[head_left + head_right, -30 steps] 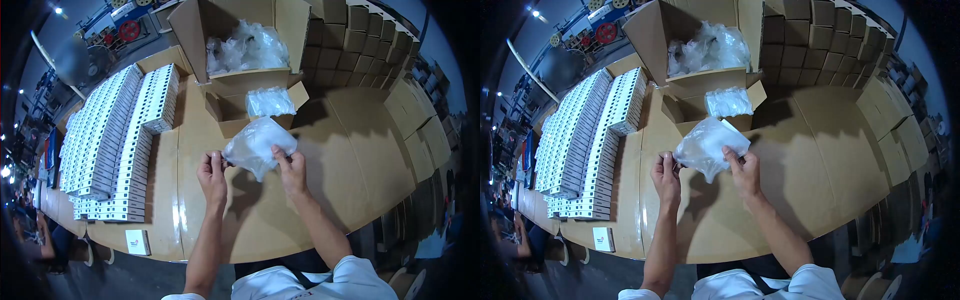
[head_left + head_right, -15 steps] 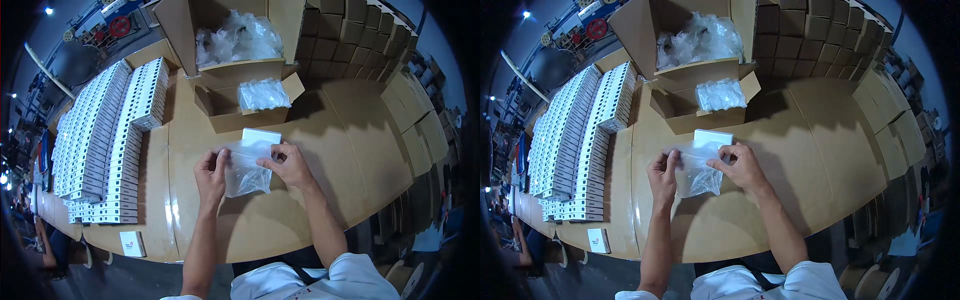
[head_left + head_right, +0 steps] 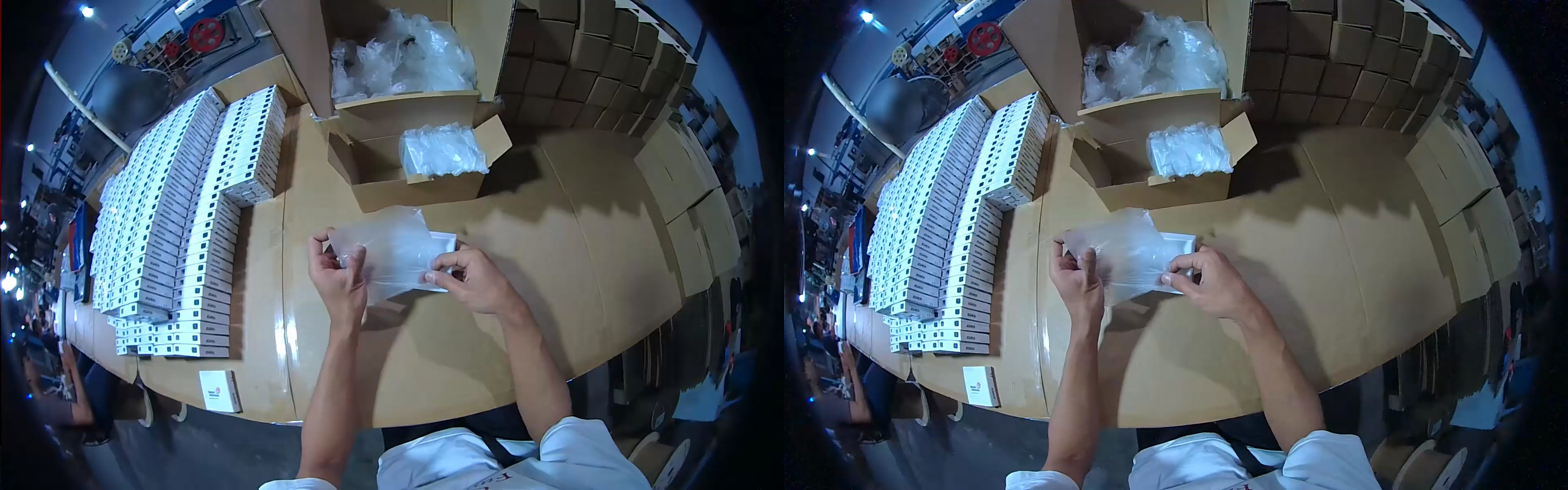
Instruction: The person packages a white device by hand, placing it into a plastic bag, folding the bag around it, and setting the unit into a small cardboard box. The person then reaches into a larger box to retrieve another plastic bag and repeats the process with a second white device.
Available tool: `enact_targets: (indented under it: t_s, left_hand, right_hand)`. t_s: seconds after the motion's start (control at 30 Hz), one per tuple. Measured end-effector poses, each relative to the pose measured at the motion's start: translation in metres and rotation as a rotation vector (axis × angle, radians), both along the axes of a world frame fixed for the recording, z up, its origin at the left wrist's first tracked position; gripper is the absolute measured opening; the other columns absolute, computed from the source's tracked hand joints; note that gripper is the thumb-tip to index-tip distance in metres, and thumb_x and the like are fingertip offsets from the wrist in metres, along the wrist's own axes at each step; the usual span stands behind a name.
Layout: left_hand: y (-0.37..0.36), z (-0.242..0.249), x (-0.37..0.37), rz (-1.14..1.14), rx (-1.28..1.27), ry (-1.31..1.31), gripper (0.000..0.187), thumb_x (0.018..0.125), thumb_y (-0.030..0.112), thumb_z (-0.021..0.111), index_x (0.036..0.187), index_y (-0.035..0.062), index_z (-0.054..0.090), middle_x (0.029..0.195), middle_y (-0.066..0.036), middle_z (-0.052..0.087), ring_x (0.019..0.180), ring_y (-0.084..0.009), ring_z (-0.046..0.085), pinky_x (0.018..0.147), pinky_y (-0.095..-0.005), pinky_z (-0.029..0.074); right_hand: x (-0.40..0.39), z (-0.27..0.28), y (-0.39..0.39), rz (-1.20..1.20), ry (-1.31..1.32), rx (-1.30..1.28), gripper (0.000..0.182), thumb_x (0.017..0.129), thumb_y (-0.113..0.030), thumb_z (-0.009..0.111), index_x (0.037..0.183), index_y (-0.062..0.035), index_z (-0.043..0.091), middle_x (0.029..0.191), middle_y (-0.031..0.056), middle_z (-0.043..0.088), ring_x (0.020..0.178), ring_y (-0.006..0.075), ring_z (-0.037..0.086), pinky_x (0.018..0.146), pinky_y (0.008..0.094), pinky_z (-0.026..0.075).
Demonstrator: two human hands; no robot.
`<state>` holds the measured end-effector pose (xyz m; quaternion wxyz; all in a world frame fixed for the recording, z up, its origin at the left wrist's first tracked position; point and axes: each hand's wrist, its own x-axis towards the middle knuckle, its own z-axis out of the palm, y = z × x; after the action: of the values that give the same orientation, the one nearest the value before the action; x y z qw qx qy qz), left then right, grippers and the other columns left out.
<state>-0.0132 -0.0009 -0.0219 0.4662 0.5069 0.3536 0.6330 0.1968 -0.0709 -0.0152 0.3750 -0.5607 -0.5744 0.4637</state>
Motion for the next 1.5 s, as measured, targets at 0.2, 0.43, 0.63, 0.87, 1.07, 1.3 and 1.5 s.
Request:
enact_targets:
  t_s: [0.2,0.43,0.63,0.87,1.07,1.3,1.5]
  left_hand:
    - [-0.001,0.000,-0.001,-0.184,-0.007,-0.071,0.081,0.052,0.016,0.102,0.111,0.0049,0.047,0.100,-0.002,0.058,0.086,-0.0106,0.061,0.075,-0.0252,0.055]
    - [-0.005,0.014,-0.001,-0.263,-0.033,0.200,0.063,0.063,0.010,0.096,0.111,0.0023,0.055,0.101,-0.005,0.063,0.090,-0.0135,0.064,0.077,-0.0276,0.056]
    - [-0.008,0.011,0.001,-0.415,-0.175,0.310,0.036,0.079,0.008,0.086,0.107,-0.0014,0.065,0.094,-0.006,0.071,0.088,-0.0132,0.067,0.078,-0.0285,0.054]
    - [-0.011,0.016,0.005,-0.528,-0.285,0.438,0.033,0.081,0.006,0.084,0.108,-0.0025,0.065,0.098,-0.006,0.072,0.088,-0.0122,0.067,0.078,-0.0284,0.055]
    - [-0.014,0.017,0.013,-0.590,-0.332,0.372,0.037,0.081,0.005,0.083,0.113,-0.0023,0.065,0.101,-0.007,0.072,0.092,-0.0130,0.067,0.081,-0.0296,0.056]
    - [-0.014,0.021,0.012,-0.623,-0.306,0.394,0.040,0.081,0.004,0.083,0.115,-0.0023,0.065,0.102,-0.007,0.072,0.092,-0.0135,0.067,0.082,-0.0299,0.056]
    - [-0.013,0.018,0.010,-0.621,-0.334,0.428,0.041,0.080,0.005,0.084,0.115,-0.0022,0.065,0.102,-0.006,0.072,0.092,-0.0132,0.067,0.081,-0.0292,0.056]
  right_hand:
    - [-0.013,-0.001,-0.002,-0.156,0.223,0.078,0.032,0.084,-0.021,0.082,0.102,0.0047,0.074,0.094,0.0093,0.066,0.070,0.0106,0.061,0.063,0.0281,0.051]
    - [-0.014,-0.011,0.002,-0.302,0.292,0.204,0.037,0.084,-0.023,0.084,0.104,0.0063,0.072,0.100,0.0086,0.064,0.074,0.0092,0.059,0.063,0.0253,0.050]
    - [-0.003,-0.005,0.001,-0.283,0.329,0.239,0.032,0.090,-0.011,0.073,0.117,0.0049,0.068,0.109,0.0084,0.066,0.092,0.0119,0.063,0.080,0.0277,0.052]
    - [0.017,0.036,0.005,-0.515,0.477,0.844,0.062,0.091,0.007,0.061,0.148,0.0000,0.038,0.133,0.0161,0.058,0.119,0.0193,0.058,0.101,0.0323,0.048]
    - [0.016,0.032,-0.001,-0.399,0.560,0.770,0.069,0.086,0.005,0.072,0.140,-0.0055,0.030,0.122,0.0167,0.059,0.113,0.0205,0.062,0.098,0.0350,0.052]
    - [0.014,0.028,-0.001,-0.346,0.567,0.700,0.067,0.086,0.006,0.073,0.137,-0.0056,0.032,0.117,0.0164,0.061,0.110,0.0206,0.063,0.099,0.0352,0.051]
    - [0.016,0.020,0.003,-0.348,0.378,0.753,0.064,0.081,0.010,0.075,0.132,-0.0040,0.040,0.119,0.0104,0.055,0.110,0.0179,0.060,0.097,0.0338,0.047]
